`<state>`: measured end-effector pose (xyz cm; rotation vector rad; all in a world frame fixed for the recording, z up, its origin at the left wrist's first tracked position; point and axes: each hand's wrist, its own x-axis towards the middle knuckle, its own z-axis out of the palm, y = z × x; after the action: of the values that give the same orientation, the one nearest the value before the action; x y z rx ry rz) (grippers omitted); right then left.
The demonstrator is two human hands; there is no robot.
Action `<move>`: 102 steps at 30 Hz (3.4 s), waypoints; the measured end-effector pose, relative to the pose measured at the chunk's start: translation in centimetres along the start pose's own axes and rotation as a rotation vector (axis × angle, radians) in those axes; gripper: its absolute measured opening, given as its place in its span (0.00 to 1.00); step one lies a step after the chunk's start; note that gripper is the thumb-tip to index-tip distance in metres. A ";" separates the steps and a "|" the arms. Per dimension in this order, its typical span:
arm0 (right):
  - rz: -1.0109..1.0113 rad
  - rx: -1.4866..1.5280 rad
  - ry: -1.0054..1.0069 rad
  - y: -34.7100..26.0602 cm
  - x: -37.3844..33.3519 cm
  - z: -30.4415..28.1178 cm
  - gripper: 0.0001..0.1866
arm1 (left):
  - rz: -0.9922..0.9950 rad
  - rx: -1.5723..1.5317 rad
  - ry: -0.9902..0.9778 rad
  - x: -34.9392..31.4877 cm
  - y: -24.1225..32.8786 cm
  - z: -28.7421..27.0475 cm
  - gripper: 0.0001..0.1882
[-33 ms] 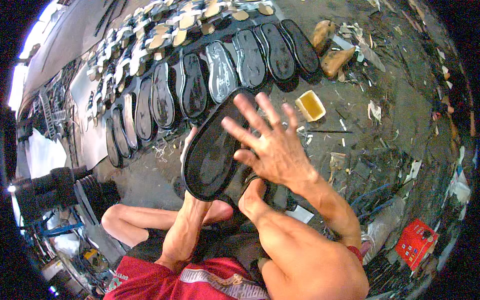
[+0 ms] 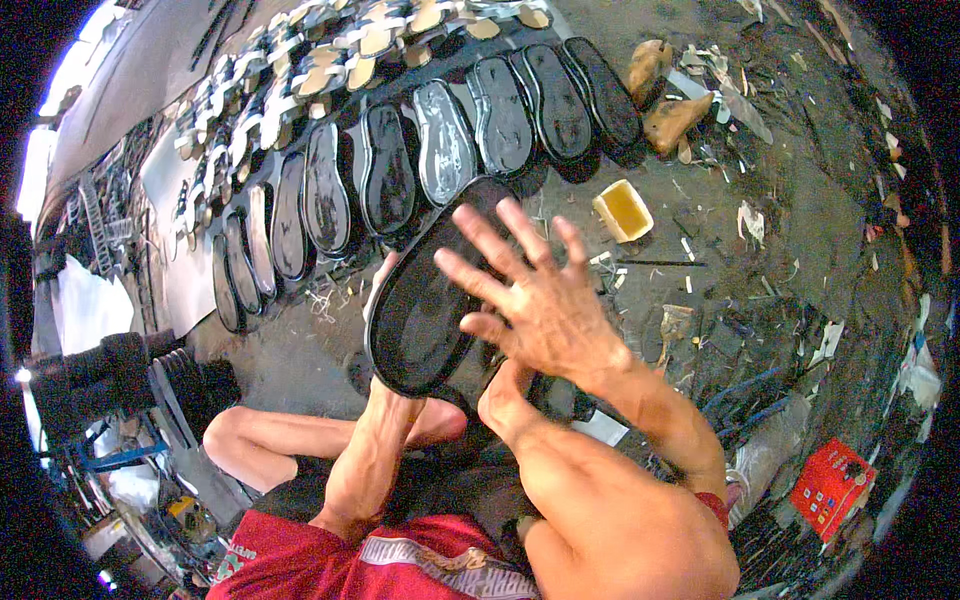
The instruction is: The person sits on the floor and repeatedly rubs the surface of black shoe insoles with their hands. They pick up an insole, rub it, place it down, and repeat the process with several insoles from a nearby pile.
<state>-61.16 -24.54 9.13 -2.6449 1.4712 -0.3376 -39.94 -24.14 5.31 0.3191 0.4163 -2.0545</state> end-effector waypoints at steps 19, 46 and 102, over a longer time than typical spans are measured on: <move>0.006 0.278 0.053 -1.4 1.8 0.3 0.28 | -0.017 0.101 -0.217 -0.1 1.3 -1.2 0.29; 0.705 0.648 0.261 9.9 -6.3 4.3 0.32 | 0.993 1.854 0.713 -1.6 43.3 -5.7 0.16; 0.288 0.624 0.185 -3.5 2.8 2.4 0.43 | 0.352 0.969 0.119 0.0 -4.4 0.4 0.40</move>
<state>-56.26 -25.15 7.90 -1.9302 1.4600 -0.8648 -43.77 -22.29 6.35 1.0111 -0.5744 -1.7528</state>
